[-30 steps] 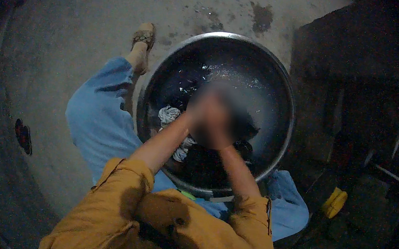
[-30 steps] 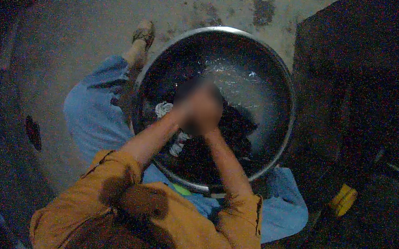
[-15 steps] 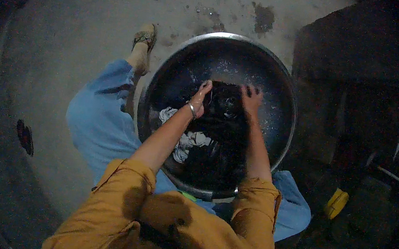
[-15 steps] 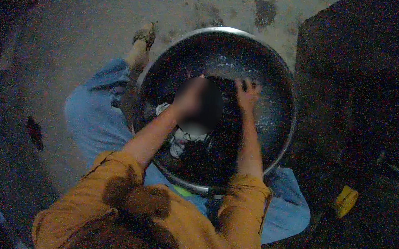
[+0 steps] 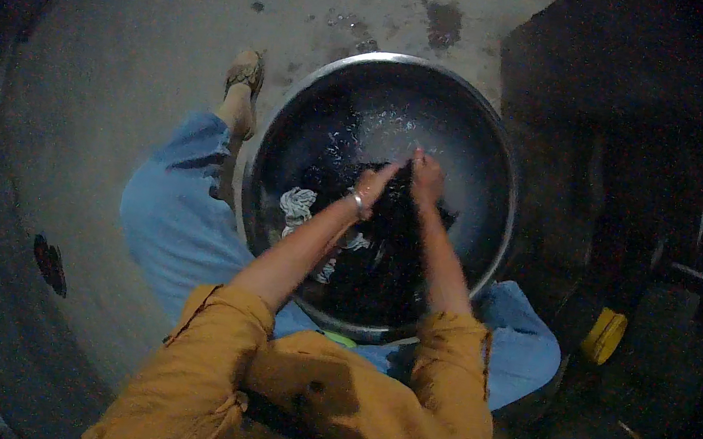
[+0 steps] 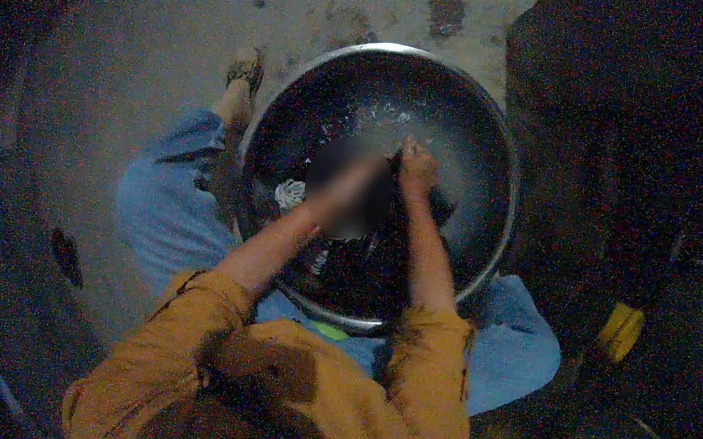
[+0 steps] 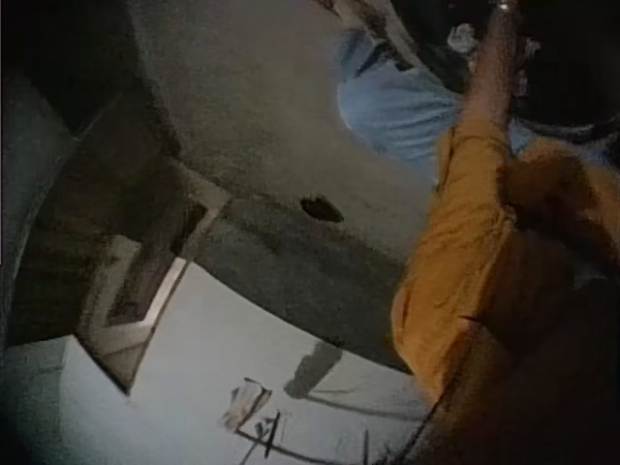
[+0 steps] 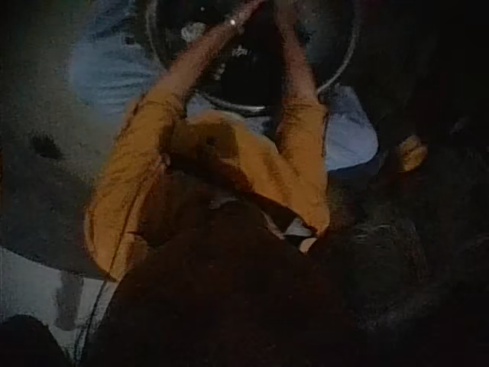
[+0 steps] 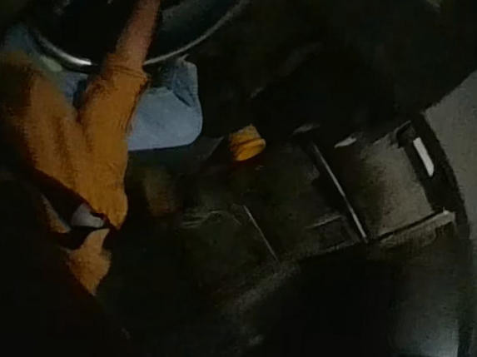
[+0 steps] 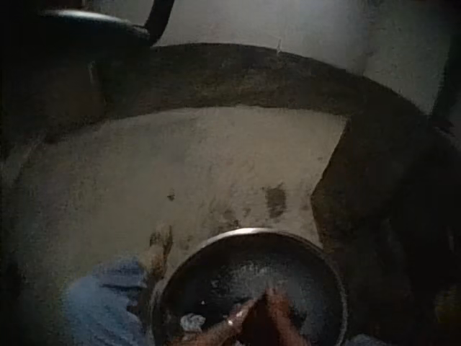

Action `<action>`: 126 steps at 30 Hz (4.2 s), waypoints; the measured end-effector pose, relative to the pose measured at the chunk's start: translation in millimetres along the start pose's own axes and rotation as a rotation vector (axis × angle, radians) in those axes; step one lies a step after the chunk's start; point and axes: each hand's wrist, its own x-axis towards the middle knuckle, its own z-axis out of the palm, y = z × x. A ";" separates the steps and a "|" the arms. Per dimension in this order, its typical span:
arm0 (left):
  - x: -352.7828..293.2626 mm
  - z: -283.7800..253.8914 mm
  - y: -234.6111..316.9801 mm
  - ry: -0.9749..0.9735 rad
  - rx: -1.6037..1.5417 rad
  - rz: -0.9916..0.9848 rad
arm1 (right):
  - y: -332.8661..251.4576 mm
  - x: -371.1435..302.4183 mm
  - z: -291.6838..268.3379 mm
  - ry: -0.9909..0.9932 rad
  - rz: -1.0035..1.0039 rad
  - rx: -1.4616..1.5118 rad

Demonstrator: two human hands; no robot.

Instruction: The person sits on the floor and washes clothes by hand in a metal basin filled with water. They scrub and rinse various garments, including a light-colored patterned cloth and dark-colored items, using both hands to agitate the fabric in the water.

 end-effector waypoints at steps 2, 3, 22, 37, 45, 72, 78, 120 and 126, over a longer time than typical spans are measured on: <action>-24.9 25.0 44.7 -0.019 0.289 0.079 | 12.6 0.4 -37.7 -0.060 -0.067 -0.167; -33.3 31.4 53.1 -0.077 0.356 0.186 | 26.5 4.8 -50.5 -0.108 0.014 -0.260; 45.6 -66.3 -56.2 0.168 0.734 0.159 | -127.1 -6.9 -396.7 0.119 -0.307 0.074; -114.8 72.0 99.3 -0.382 0.802 0.860 | -67.7 -77.5 -224.8 -0.515 -0.759 0.035; -64.6 43.2 65.7 -0.440 1.049 0.686 | -36.1 -99.6 -160.0 -0.442 -0.387 0.299; -15.8 -50.2 23.4 -0.356 1.753 0.640 | 16.1 -114.2 -123.2 -0.079 -0.687 -0.092; -31.2 -54.1 -42.2 -0.722 1.776 0.200 | 28.3 -133.8 -94.4 -0.669 -0.232 -0.074; -272.9 -143.8 189.8 -0.411 0.381 1.234 | -1.2 -166.9 -66.4 -0.590 0.082 0.138; -268.8 -149.1 143.3 -0.373 0.263 1.116 | 27.6 -185.0 -51.7 -0.633 0.235 0.341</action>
